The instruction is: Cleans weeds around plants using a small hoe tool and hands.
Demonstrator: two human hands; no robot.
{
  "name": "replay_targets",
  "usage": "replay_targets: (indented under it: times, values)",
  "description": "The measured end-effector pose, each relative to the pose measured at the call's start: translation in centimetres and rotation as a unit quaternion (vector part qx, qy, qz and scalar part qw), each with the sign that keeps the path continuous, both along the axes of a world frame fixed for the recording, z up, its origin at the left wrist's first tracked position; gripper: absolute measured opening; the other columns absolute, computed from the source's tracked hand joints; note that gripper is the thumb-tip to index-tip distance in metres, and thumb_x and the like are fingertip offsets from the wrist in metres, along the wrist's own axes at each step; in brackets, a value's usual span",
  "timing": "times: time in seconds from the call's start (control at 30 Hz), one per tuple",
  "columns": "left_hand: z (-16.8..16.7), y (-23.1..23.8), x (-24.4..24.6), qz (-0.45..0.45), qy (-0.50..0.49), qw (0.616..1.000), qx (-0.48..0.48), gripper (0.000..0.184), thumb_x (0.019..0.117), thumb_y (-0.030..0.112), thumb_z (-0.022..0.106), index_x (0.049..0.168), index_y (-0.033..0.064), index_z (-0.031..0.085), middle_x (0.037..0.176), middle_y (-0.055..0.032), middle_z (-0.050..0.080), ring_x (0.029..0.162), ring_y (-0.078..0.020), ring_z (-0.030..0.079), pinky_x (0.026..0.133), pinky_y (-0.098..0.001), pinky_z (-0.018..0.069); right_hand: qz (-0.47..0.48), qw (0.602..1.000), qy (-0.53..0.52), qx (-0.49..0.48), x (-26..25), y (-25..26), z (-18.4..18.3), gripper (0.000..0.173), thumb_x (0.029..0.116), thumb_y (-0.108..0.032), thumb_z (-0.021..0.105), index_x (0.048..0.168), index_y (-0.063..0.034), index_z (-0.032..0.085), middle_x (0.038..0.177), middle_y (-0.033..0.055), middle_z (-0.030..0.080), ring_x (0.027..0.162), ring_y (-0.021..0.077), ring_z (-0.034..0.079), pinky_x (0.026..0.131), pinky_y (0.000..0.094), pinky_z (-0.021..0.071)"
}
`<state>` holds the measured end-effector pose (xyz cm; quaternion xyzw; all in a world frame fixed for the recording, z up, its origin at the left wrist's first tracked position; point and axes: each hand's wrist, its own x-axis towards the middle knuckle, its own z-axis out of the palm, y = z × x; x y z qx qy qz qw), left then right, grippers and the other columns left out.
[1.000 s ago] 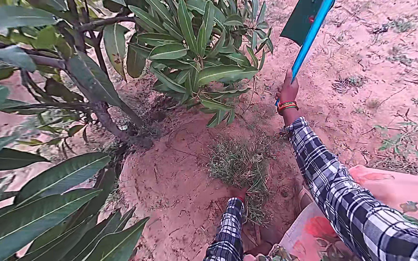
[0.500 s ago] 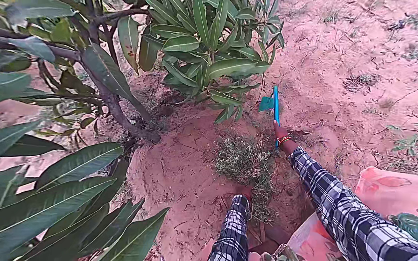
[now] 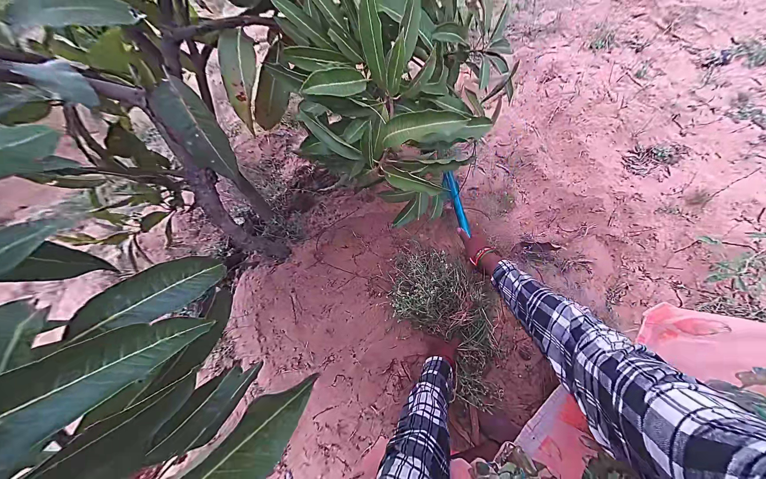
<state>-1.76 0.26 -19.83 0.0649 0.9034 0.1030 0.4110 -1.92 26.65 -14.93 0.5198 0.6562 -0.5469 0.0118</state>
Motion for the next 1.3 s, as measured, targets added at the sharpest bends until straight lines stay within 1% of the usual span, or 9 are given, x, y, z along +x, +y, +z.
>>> replay_targets:
  times: [0.13,0.33,0.47,0.6,0.7,0.87,1.1,1.23,1.3]
  values:
    - [1.5,-0.3,0.1,-0.018,-0.009,1.0,0.006,0.105,0.092,0.044,0.074,0.157,-0.0129,0.014,0.153,-0.0325,0.042,0.142,-0.0368,0.047,0.118,-0.0477,0.0389,0.021,1.0,-0.012,-0.012,5.5,-6.2,1.8,0.064,0.1125,-0.047,0.032,0.135,0.0088,0.055,0.126,0.0315,0.062,0.118,0.0404,0.062,0.105,0.0541,0.0454]
    - [9.8,-0.3,2.0,-0.088,-0.059,0.994,0.005,0.071,0.1075,0.039,0.053,0.158,-0.0042,0.029,0.163,-0.0241,0.034,0.153,-0.0337,0.033,0.125,-0.0455,0.0246,-0.109,0.991,0.046,-0.061,7.2,-5.2,3.2,0.068,0.1117,-0.053,0.025,0.121,0.0047,0.059,0.092,0.0157,0.058,0.075,0.0253,0.059,0.075,0.0433,0.0529]
    - [1.7,-0.4,0.2,-0.061,0.007,0.998,0.012,0.09,0.0954,0.049,0.068,0.151,-0.0142,0.034,0.151,-0.0323,0.045,0.144,-0.0384,0.046,0.12,-0.0501,0.037,-0.237,0.964,0.12,-0.006,7.9,-1.4,3.6,0.07,0.1055,-0.067,0.031,0.111,-0.0026,0.06,0.071,0.0082,0.05,0.056,0.022,0.049,0.055,0.0434,0.0478]
    - [0.5,-0.3,-0.6,-0.077,-0.013,0.997,-0.01,0.092,0.0954,0.052,0.068,0.15,-0.0148,0.035,0.151,-0.0326,0.045,0.144,-0.0394,0.045,0.119,-0.0523,0.0366,-0.277,0.945,0.006,0.176,13.0,6.7,6.1,0.064,0.1066,-0.055,0.047,0.124,0.0038,0.065,0.107,0.0279,0.069,0.101,0.0416,0.067,0.091,0.0605,0.0499]
    - [0.8,0.0,-0.3,-0.052,-0.001,0.999,-0.009,0.101,0.0931,0.049,0.072,0.154,-0.0147,0.023,0.152,-0.0321,0.045,0.143,-0.0383,0.046,0.119,-0.0499,0.0382,-0.285,0.916,-0.148,0.242,18.1,9.8,6.0,0.053,0.1061,-0.046,0.051,0.14,-0.0057,0.055,0.123,0.0276,0.068,0.116,0.0455,0.066,0.093,0.0655,0.0512]
    - [0.4,-0.1,0.0,-0.062,0.038,0.997,-0.007,0.1,0.0935,0.051,0.071,0.154,-0.0147,0.026,0.149,-0.0331,0.047,0.141,-0.0385,0.049,0.118,-0.0488,0.0394,-0.288,0.905,-0.208,0.236,20.2,8.0,1.0,0.074,0.0922,-0.02,0.071,0.159,-0.0155,0.04,0.158,0.0293,0.037,0.142,0.0545,0.037,0.102,0.0793,0.0361]
    - [4.8,2.1,0.3,-0.034,0.031,0.994,0.099,0.097,0.0882,0.042,0.08,0.153,-0.0107,0.032,0.144,-0.0324,0.053,0.136,-0.0412,0.054,0.114,-0.0552,0.0427,-0.202,0.956,-0.047,0.205,14.6,2.7,7.6,0.059,0.1004,-0.019,0.061,0.156,-0.0119,0.044,0.156,0.0296,0.04,0.141,0.0441,0.047,0.111,0.0598,0.0421]
    - [12.9,3.7,-0.1,-0.136,0.059,0.974,0.172,0.1,0.0962,0.049,0.069,0.163,-0.0004,0.013,0.155,-0.0304,0.042,0.143,-0.0419,0.046,0.119,-0.0556,0.0365,-0.211,0.935,0.106,0.266,12.9,2.1,13.8,0.052,0.0981,-0.009,0.058,0.149,-0.0081,0.052,0.15,0.0255,0.049,0.125,0.0367,0.061,0.104,0.05,0.0508]
    - [18.5,3.2,0.4,-0.179,0.065,0.968,0.163,0.086,0.0997,0.052,0.062,0.163,0.0063,0.025,0.155,-0.0264,0.045,0.142,-0.0407,0.048,0.118,-0.0571,0.0381,-0.214,0.916,0.171,0.293,12.6,1.2,17.7,0.05,0.0979,-0.006,0.057,0.148,-0.0058,0.052,0.146,0.0227,0.054,0.12,0.0338,0.064,0.1,0.0478,0.0526]
